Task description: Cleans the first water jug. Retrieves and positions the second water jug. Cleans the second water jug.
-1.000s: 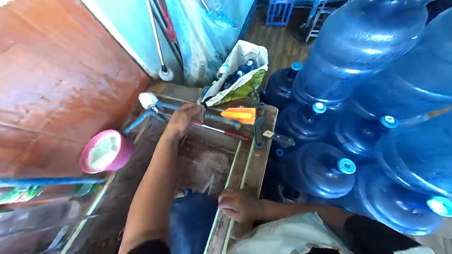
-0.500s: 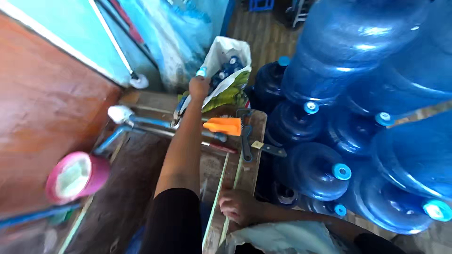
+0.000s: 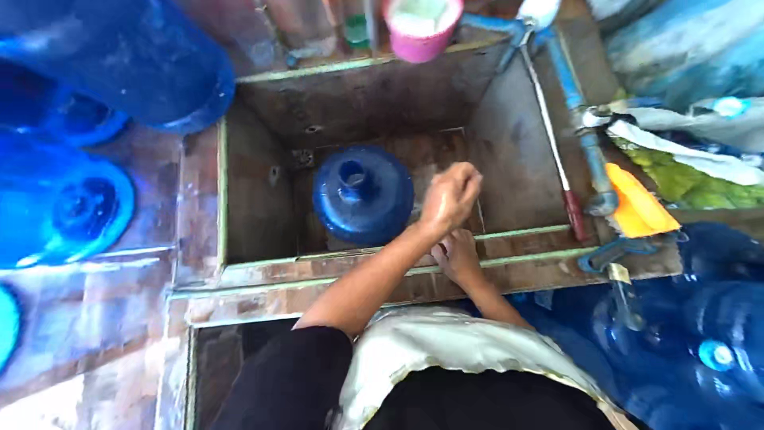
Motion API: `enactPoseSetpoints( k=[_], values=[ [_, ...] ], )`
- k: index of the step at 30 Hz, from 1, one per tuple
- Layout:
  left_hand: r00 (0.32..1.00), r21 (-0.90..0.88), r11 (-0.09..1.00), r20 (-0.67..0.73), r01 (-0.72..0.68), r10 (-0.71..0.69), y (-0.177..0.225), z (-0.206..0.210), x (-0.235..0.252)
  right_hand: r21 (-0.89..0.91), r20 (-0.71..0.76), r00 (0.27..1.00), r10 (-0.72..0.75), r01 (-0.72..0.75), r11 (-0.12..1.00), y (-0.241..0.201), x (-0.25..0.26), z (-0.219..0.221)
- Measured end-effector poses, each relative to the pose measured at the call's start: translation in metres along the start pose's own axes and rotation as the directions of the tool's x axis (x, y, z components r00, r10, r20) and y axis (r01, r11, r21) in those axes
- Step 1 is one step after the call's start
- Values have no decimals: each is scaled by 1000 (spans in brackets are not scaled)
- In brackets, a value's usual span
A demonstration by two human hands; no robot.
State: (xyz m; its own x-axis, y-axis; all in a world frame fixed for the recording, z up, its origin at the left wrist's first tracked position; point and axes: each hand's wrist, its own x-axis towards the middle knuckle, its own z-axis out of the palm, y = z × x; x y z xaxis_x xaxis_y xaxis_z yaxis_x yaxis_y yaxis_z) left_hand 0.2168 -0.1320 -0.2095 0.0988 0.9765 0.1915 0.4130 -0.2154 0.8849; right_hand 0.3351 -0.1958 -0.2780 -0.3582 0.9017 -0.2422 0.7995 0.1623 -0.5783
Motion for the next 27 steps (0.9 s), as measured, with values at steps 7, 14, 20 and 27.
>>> enactPoseSetpoints(
  k=[7,14,20,27],
  values=[
    [860,101,953,-467,284,-207,-88,-115,-87,-302,139,965,223,-173,937,-35,20,20],
    [888,-61,922,-251,383,-386,-112,-105,27,-280,142,933,330,-282,918,-41,30,17],
    [791,-58,846,-327,530,-517,-120,-106,172,-245,154,926,344,-301,921,-37,31,18],
    [928,35,928,-25,372,-371,-128,-105,141,-108,311,876,368,-352,930,-31,52,1]
  ],
)
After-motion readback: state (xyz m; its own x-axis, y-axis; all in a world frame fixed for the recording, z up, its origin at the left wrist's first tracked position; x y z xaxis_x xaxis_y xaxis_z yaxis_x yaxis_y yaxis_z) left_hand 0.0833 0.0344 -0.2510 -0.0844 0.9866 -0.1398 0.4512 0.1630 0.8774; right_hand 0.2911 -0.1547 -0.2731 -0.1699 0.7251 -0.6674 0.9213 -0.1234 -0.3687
